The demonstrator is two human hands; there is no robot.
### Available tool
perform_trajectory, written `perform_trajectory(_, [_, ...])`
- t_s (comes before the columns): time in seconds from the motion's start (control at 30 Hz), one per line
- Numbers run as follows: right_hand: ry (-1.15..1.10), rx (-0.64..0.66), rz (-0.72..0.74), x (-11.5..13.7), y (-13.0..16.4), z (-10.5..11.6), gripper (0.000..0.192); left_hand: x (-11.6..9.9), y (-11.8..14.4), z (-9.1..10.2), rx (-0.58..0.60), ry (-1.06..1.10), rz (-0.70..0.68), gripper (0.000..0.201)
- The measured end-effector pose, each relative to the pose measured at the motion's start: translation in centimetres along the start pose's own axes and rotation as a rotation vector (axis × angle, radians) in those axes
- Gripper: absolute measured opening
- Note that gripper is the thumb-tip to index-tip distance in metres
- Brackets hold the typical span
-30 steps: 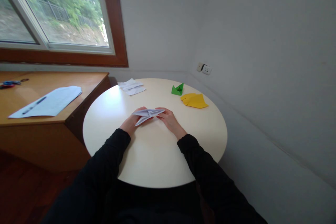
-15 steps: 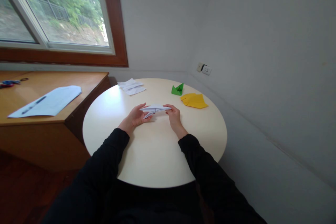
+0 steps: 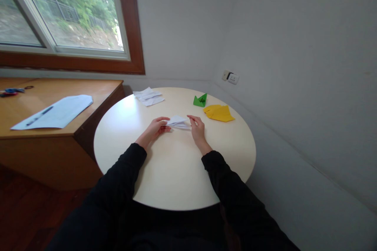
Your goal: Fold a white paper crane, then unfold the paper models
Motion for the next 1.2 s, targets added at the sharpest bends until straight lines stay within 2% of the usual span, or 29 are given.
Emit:
perform_trajectory(0.07, [0.044, 0.015, 0.023, 0.5, 0.2, 0.0, 0.025, 0.1, -0.2, 0.0, -0.024, -0.035, -0.021, 0.018])
perform_trajectory(0.2, [0.155, 0.169, 0.094, 1.3, 0.8, -1.4, 0.032, 0.2, -0.4, 0.0, -0.047, -0.101, -0.077, 0.015])
perform_trajectory(0.37, [0.181, 0.262, 0.148, 0.9, 1.0, -2.4, 0.041, 0.2, -0.6, 0.3, -0.084, -0.185, -0.151, 0.013])
perform_trajectory(0.8, [0.151, 0.283, 0.112, 0.7, 0.9, -2.4, 0.042, -1.1, 0.8, -1.0, -0.011, -0.392, -0.237, 0.045])
perform_trajectory(0.93, [0.137, 0.266, 0.078, 0.4, 0.8, -2.3, 0.037, -1.2, 0.8, -0.8, -0.032, -0.417, -0.271, 0.043])
perform_trajectory(1.2, [0.069, 0.216, 0.004, -1.2, 0.3, -1.9, 0.015, -1.6, 1.3, -1.4, -0.040, -0.467, -0.296, 0.034])
Point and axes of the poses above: each hand's wrist, its own y-axis away from the middle knuckle, its own z-axis out of the back of the hand, x = y × z, the point moved 7 cm from there along -y, towards the middle knuckle, and after that the axes turned 3 degrees about x, right-handed, at the moved point
